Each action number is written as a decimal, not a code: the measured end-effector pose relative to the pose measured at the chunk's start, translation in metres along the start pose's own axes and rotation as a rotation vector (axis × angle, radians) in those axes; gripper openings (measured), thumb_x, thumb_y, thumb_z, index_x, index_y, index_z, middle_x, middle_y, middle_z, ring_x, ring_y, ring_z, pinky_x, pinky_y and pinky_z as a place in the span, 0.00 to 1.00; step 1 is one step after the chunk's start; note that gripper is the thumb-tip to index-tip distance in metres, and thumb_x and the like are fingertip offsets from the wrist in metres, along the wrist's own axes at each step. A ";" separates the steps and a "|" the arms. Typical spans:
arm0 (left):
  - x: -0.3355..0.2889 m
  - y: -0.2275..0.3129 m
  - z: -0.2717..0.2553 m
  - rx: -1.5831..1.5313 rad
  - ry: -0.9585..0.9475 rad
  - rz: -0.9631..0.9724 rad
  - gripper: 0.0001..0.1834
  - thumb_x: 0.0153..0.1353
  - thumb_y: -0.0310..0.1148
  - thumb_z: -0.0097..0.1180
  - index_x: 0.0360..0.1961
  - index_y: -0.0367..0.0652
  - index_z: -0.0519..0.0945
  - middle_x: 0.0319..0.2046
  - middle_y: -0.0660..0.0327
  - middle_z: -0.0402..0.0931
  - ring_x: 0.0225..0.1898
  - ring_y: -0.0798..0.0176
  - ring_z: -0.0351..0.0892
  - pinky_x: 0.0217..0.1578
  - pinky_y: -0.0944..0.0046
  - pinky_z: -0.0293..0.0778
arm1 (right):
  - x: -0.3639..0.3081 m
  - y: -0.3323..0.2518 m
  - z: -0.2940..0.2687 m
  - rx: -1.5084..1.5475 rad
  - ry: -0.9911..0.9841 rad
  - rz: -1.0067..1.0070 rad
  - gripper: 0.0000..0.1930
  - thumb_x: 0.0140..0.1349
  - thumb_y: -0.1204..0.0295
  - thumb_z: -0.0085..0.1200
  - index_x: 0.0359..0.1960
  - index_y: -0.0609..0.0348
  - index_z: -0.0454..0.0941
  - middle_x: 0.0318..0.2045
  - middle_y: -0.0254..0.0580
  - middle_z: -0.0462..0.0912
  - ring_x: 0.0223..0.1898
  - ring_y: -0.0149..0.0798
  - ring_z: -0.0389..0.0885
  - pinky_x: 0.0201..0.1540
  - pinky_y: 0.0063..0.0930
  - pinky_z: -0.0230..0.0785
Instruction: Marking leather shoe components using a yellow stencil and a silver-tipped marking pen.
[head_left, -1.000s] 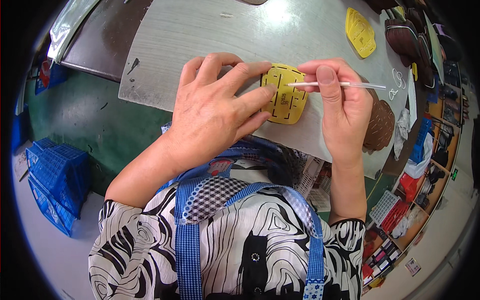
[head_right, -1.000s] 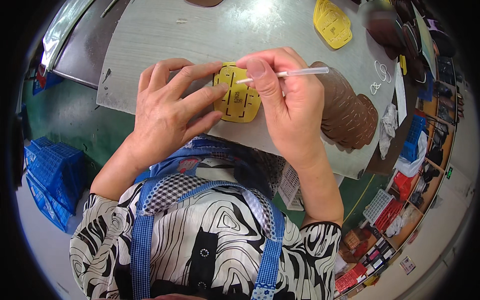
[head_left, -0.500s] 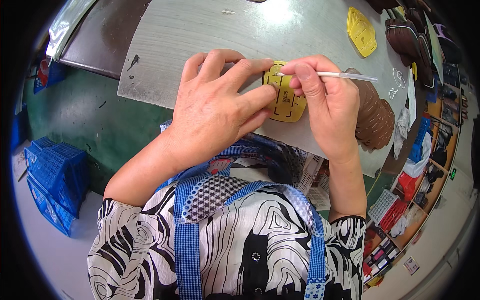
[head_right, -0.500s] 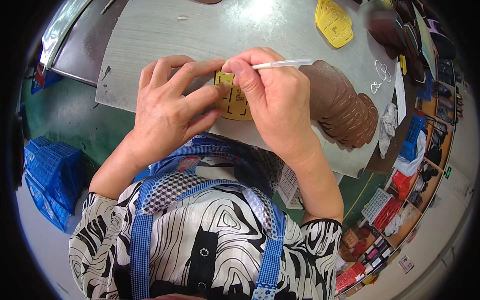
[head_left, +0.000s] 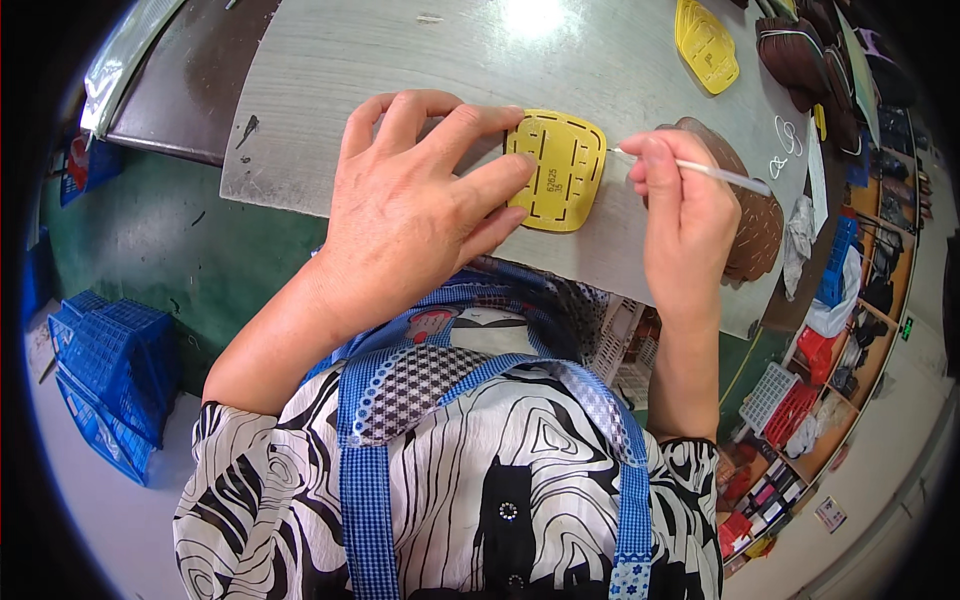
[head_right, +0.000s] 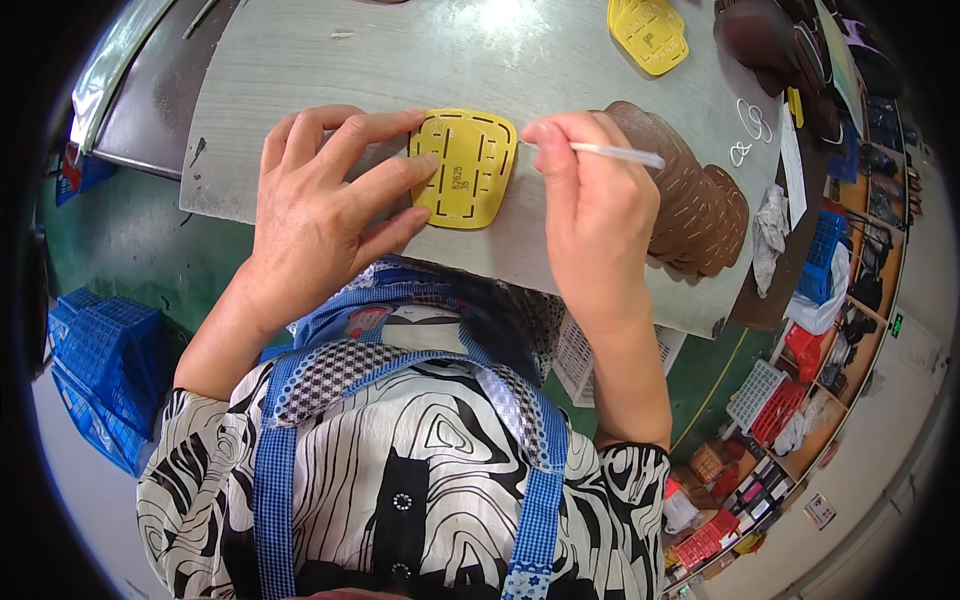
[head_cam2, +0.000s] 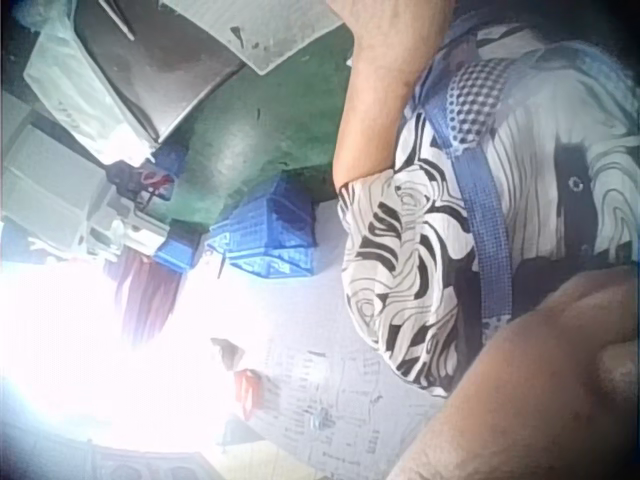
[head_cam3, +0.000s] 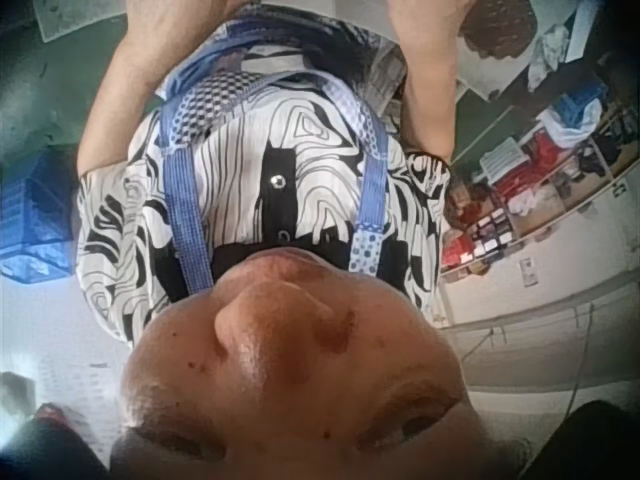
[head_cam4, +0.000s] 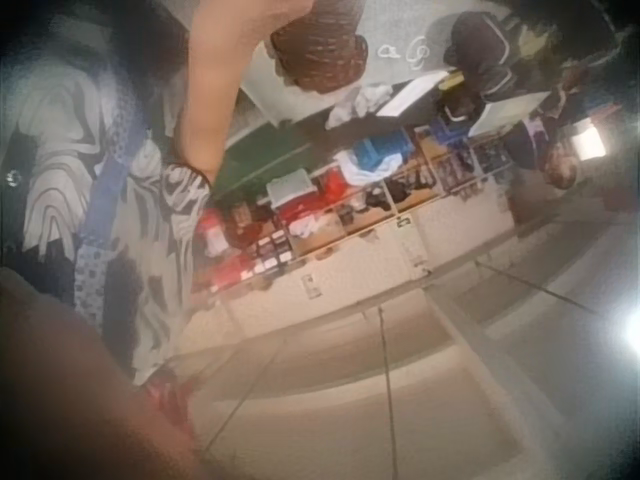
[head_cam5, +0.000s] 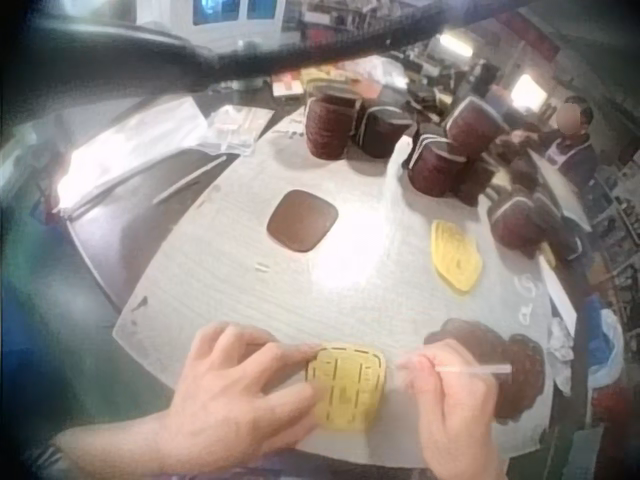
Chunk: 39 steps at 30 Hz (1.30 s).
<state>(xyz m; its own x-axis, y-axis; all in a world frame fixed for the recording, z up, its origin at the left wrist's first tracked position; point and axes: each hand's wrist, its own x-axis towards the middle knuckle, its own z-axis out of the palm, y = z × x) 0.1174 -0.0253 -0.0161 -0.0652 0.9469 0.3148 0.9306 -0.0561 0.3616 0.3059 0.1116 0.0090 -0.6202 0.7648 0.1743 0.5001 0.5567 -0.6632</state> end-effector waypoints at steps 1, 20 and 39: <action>0.000 0.000 0.001 -0.001 0.000 0.001 0.14 0.56 0.41 0.69 0.45 0.58 0.87 0.59 0.71 0.78 0.56 0.55 0.71 0.61 0.52 0.64 | 0.000 0.001 0.000 -0.001 0.001 0.001 0.11 0.75 0.68 0.53 0.39 0.63 0.82 0.32 0.45 0.83 0.32 0.41 0.85 0.37 0.32 0.75; 0.003 -0.001 -0.001 0.018 0.007 0.015 0.14 0.57 0.41 0.69 0.45 0.56 0.86 0.58 0.70 0.79 0.57 0.54 0.72 0.62 0.50 0.65 | -0.022 -0.009 0.002 -0.043 0.023 -0.040 0.11 0.76 0.69 0.51 0.37 0.63 0.81 0.30 0.47 0.81 0.30 0.48 0.82 0.35 0.37 0.73; 0.003 -0.004 0.003 -0.017 0.036 -0.014 0.26 0.52 0.42 0.71 0.53 0.52 0.81 0.58 0.71 0.80 0.56 0.54 0.73 0.62 0.51 0.65 | -0.015 -0.027 0.037 -0.002 0.064 -0.244 0.08 0.73 0.70 0.56 0.36 0.62 0.80 0.29 0.47 0.80 0.31 0.53 0.81 0.34 0.41 0.73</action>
<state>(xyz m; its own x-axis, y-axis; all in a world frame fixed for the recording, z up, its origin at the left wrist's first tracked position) 0.1150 -0.0215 -0.0193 -0.0915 0.9358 0.3403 0.9234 -0.0482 0.3808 0.2796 0.0728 -0.0025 -0.6831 0.6269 0.3748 0.3418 0.7278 -0.5945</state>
